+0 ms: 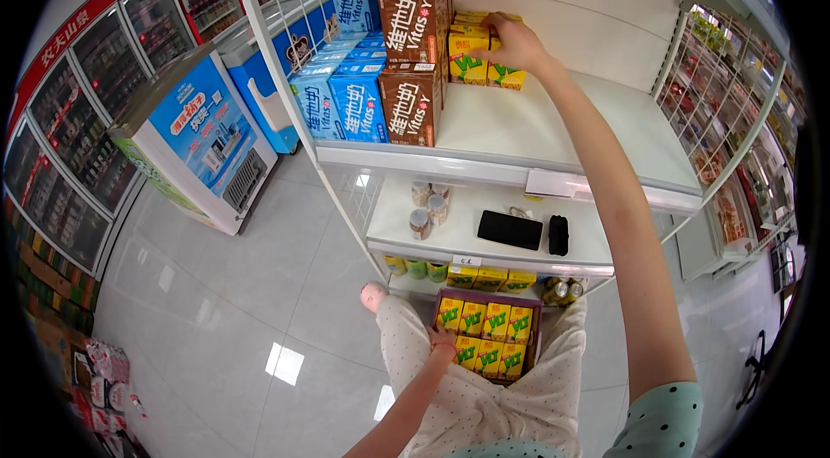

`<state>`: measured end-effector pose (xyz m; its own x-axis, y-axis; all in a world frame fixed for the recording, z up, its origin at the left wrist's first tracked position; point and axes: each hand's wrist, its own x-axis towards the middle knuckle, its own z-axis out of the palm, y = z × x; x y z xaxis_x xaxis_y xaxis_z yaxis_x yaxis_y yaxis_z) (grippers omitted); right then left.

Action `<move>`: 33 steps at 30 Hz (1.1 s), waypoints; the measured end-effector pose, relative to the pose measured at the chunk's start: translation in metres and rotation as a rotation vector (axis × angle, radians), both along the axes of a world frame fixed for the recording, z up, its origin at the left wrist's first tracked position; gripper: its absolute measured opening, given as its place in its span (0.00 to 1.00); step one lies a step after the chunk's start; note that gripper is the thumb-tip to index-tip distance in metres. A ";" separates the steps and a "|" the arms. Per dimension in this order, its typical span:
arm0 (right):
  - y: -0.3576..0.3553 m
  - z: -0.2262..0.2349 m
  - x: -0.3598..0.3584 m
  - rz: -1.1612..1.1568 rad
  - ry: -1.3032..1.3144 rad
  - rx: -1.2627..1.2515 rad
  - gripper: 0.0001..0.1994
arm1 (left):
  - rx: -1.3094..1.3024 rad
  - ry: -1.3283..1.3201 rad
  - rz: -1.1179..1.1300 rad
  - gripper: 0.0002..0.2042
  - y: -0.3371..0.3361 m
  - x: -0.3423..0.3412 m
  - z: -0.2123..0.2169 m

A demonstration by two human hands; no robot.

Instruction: The person sits on the floor of a store aisle and restocks a shelf with small yellow and brown boxes. They repeatedly pick up boxes from a purple crate on their lap and place them onto the shelf above.

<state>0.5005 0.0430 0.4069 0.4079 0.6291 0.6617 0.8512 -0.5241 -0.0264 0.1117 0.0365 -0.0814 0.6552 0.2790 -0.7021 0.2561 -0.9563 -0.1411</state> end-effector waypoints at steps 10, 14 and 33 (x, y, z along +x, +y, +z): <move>0.005 -0.008 -0.020 -0.209 -0.144 -0.055 0.36 | -0.016 0.141 -0.047 0.39 -0.001 0.006 0.022; 0.003 -0.018 -0.026 -0.174 -0.259 0.001 0.33 | -0.024 0.169 -0.046 0.38 -0.004 0.007 0.021; -0.148 0.011 -0.217 0.330 -0.106 0.285 0.27 | -0.064 -0.172 0.019 0.30 0.012 -0.022 0.019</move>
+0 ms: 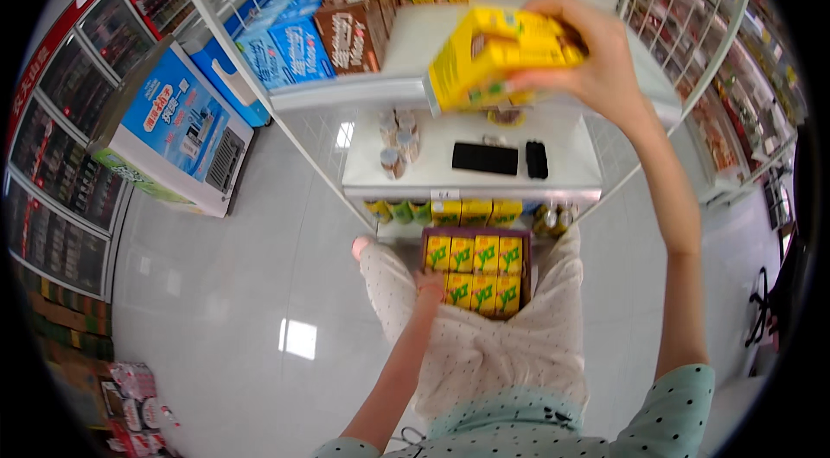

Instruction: The person sits on the floor of a store aisle and restocks a shelf with small yellow and brown boxes. They repeatedly pick up boxes from a purple crate on their lap and place them onto the shelf above.

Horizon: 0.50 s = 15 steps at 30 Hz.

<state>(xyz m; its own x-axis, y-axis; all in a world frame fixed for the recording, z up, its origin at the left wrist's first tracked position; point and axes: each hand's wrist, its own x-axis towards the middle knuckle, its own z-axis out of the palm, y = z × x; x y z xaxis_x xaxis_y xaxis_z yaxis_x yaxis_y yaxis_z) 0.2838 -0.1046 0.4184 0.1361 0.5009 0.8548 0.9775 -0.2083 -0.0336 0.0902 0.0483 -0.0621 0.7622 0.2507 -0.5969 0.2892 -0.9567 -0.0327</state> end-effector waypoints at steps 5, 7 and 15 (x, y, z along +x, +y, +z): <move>-0.039 -0.098 -0.068 0.010 0.127 -0.443 0.28 | -0.061 0.010 0.004 0.27 0.005 0.005 -0.014; -0.046 -0.157 -0.077 0.002 0.363 -0.566 0.28 | -0.144 0.036 0.032 0.26 0.008 0.011 -0.016; -0.038 -0.380 -0.109 -0.187 0.591 -0.739 0.30 | -0.154 -0.395 0.025 0.35 -0.010 0.001 0.030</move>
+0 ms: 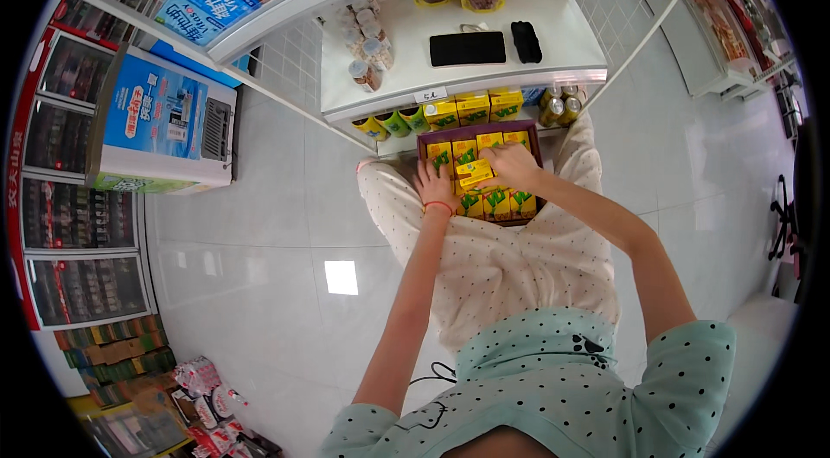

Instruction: The person sits on the floor of a store aisle and restocks a shelf with small yellow and brown boxes. They repeatedly pick up boxes from a purple crate on their lap and place them onto the shelf above.

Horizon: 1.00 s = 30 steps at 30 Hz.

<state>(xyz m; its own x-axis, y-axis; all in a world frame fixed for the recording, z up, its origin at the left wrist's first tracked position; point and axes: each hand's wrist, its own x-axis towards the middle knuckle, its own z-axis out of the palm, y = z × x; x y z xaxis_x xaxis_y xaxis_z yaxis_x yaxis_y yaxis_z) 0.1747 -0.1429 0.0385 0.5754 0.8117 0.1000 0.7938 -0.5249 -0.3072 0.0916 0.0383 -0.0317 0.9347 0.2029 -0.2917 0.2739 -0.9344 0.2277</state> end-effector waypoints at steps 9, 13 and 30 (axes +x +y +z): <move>-0.007 -0.062 -0.038 -0.144 0.055 0.090 0.28 | -0.501 -0.018 -0.236 0.30 0.007 0.001 -0.007; -0.013 -0.063 -0.042 -0.175 0.001 0.165 0.30 | -0.529 -0.092 -0.225 0.23 0.005 0.004 -0.003; -0.022 -0.053 -0.056 -0.343 0.160 0.161 0.27 | -0.884 -0.321 0.197 0.20 0.017 0.039 -0.041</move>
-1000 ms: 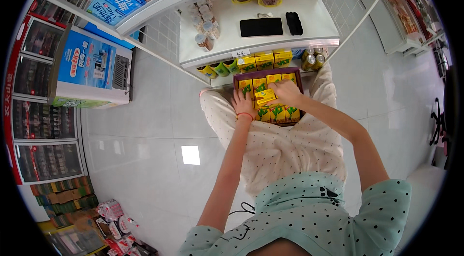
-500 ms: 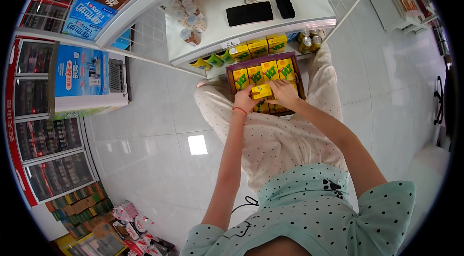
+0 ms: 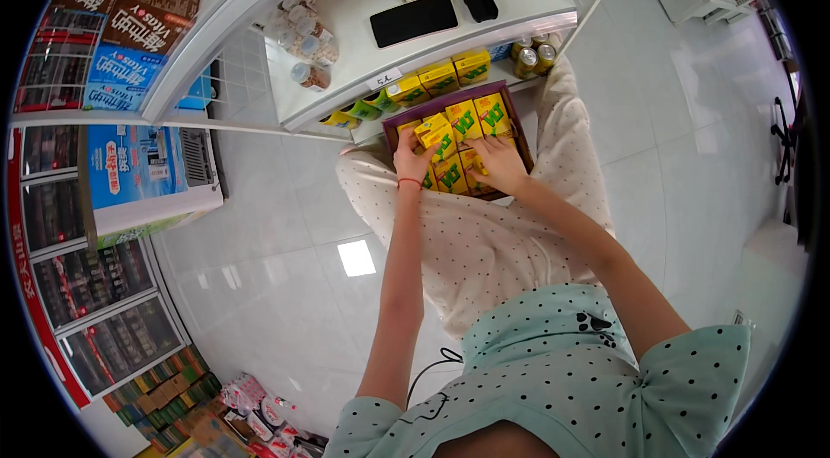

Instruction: The person sits on the floor of a store aisle and restocks a shelf with small yellow and brown boxes. They repeatedly pick up boxes from a purple crate on their lap and place them onto the shelf above.

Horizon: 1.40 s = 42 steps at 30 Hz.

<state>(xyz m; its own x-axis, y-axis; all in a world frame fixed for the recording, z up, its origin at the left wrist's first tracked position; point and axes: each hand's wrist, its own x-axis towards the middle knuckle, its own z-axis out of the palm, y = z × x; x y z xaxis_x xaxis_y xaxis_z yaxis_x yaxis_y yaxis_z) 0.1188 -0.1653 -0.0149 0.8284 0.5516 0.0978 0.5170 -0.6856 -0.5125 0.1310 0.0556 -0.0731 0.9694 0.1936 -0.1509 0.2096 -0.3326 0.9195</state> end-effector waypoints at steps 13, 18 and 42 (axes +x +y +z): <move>0.001 0.004 0.000 -0.009 -0.065 -0.043 0.23 | -0.094 0.208 0.001 0.25 0.001 0.020 -0.029; 0.001 0.001 0.000 -0.008 -0.074 -0.024 0.23 | 0.144 0.213 -0.023 0.18 0.002 0.020 -0.032; 0.002 -0.009 0.001 -0.008 -0.095 0.003 0.20 | 0.631 0.443 0.019 0.22 -0.024 0.021 -0.060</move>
